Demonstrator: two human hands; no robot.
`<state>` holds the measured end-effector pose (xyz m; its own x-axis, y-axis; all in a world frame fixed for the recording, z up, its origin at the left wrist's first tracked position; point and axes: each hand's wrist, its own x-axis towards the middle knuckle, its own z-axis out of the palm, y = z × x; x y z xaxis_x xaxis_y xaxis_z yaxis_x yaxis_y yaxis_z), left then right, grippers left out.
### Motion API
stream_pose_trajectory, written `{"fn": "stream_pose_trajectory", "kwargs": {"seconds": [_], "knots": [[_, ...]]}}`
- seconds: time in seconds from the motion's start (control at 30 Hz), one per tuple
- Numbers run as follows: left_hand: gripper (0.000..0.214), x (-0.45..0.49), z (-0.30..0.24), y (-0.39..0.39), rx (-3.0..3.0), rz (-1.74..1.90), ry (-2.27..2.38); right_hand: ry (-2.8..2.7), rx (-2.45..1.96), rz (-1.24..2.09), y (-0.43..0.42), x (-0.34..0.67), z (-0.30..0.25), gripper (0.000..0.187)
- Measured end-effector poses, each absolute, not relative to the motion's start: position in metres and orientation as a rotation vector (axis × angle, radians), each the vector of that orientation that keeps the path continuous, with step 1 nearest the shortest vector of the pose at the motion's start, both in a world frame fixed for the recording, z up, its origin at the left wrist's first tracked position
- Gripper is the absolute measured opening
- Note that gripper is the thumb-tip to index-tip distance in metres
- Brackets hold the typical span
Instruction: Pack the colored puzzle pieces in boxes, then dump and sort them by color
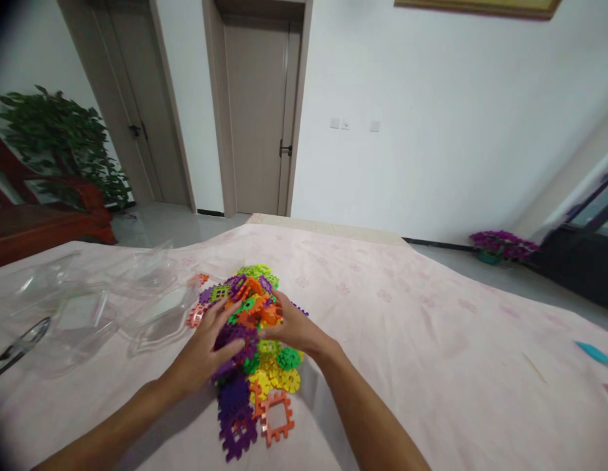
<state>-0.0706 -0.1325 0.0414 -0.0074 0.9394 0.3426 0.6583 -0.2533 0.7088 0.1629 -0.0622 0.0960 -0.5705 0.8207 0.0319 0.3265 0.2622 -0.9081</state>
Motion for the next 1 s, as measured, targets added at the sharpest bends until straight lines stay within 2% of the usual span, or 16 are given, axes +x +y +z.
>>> {"fn": "stream_pose_trajectory", "kwargs": {"seconds": [0.1, 0.2, 0.3, 0.4, 0.5, 0.57, 0.77, 0.93, 1.0], "knots": [[0.113, -0.080, 0.019, -0.166, 2.130, 0.859, 1.664, -2.315, -1.195, 1.210, -0.076, 0.201, 0.092, 0.115], [0.128, -0.078, -0.002, -0.181, 2.217, 0.791, 1.664, -2.513, -1.375, 1.011, -0.096, 0.213, 0.081, 0.122], [0.116, -0.070, -0.009, -0.177, 2.209, 0.827, 1.685, -2.526, -1.444, 0.893, -0.111, 0.201, 0.070, 0.123], [0.089, -0.060, -0.003, -0.167, 2.166, 0.909, 1.696, -2.403, -1.470, 0.914, -0.116, 0.184, 0.064, 0.115], [0.057, -0.053, 0.005, -0.157, 2.063, 1.071, 1.689, -2.270, -1.370, 1.066, -0.114, 0.171, 0.061, 0.100], [0.045, -0.051, 0.009, -0.149, 1.965, 1.214, 1.650, -2.142, -1.301, 1.223, -0.111, 0.162, 0.059, 0.089], [0.042, -0.060, 0.026, -0.112, 1.711, 1.596, 1.654, -1.783, -1.129, 1.354, -0.086, 0.126, 0.068, 0.060], [0.052, -0.072, 0.027, -0.101, 1.733, 1.477, 1.765, -1.928, -1.033, 1.152, -0.046, 0.108, 0.094, 0.069], [0.056, -0.074, 0.019, -0.105, 1.779, 1.405, 1.826, -1.993, -1.012, 1.091, -0.025, 0.107, 0.097, 0.062]]}}
